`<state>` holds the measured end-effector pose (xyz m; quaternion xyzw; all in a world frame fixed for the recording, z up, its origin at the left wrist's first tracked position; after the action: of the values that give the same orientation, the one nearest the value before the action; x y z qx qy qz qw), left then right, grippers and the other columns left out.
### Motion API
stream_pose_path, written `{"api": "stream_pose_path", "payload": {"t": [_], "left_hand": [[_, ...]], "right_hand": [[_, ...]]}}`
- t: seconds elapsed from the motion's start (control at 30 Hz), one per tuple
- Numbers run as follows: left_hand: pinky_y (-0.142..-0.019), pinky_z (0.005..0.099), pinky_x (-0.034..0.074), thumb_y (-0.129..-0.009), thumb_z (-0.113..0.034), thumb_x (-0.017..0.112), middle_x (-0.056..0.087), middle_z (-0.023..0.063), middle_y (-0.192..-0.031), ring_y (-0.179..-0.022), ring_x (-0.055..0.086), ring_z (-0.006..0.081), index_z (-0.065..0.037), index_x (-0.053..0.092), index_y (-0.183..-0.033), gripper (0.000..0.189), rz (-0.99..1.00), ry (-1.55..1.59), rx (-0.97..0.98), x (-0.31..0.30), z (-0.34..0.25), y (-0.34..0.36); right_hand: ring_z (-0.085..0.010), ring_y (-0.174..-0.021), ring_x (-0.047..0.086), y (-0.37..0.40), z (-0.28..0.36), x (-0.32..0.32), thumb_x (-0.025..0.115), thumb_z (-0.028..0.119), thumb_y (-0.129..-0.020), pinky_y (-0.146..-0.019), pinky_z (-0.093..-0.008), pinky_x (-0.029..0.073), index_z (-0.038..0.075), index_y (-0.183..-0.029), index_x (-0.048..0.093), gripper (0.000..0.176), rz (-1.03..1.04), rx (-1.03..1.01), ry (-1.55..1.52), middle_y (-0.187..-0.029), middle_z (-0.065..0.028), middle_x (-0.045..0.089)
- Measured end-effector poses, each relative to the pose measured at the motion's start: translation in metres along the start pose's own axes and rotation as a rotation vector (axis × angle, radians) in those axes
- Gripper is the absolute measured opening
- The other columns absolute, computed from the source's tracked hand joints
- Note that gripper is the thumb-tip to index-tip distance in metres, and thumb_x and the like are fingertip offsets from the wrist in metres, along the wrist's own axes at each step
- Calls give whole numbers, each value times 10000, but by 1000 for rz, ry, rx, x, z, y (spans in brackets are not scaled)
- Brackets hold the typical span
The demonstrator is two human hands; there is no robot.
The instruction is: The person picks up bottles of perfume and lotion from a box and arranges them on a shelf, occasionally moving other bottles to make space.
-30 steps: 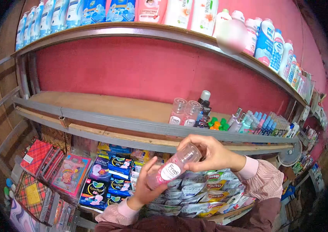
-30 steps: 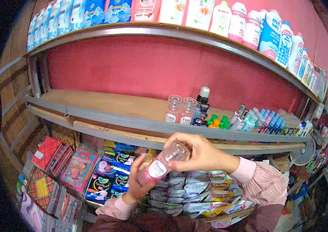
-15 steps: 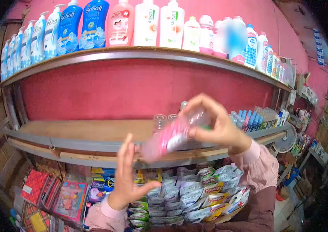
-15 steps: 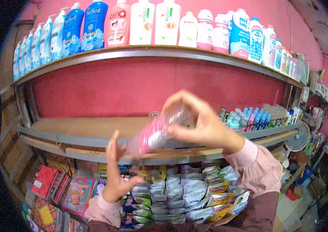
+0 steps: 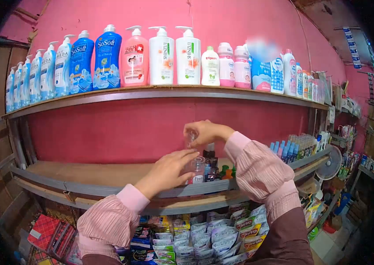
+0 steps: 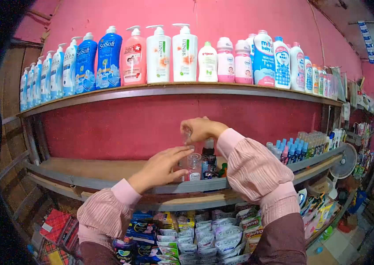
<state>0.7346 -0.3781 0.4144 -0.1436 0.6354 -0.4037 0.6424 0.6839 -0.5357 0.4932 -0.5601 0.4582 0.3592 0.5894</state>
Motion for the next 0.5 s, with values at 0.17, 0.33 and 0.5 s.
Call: {"api": "stream_pose_path", "payload": {"t": [0.17,0.33,0.5], "left_hand": [[-867,392,464,-789,-235,637,604,106,-1081,-1003,565,287,-78,603,-1137,383,81,-37,-62,10,0,-8],[-818,375,488,-750,-142,656,610,90,-1052,-966,584,274,-81,631,-1092,348,24,-86,-25,11,0,-7],[-757,363,510,-730,-94,659,633,76,-998,-893,613,266,-86,659,-1038,309,-33,-108,22,15,4,-11]], "right_hand": [[-195,-836,609,-8,-9,27,709,148,-633,-719,-334,495,59,-1004,563,408,309,110,-257,-922,-79,634],[-189,-761,626,-14,-21,40,671,30,-663,-643,-313,536,-19,-979,545,344,383,151,-585,-922,-104,625],[-196,-739,633,-33,-26,56,684,129,-714,-588,-335,533,26,-959,582,285,421,108,-457,-863,-108,641]]}}
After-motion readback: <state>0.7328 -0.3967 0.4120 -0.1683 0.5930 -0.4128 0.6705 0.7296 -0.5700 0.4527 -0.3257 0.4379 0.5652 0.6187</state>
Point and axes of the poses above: each hand's wrist, its own y-axis away from the middle knuckle, its own x-axis out of the palm, z = x × y, the point moved 4 cm from there along -y, towards the middle knuckle
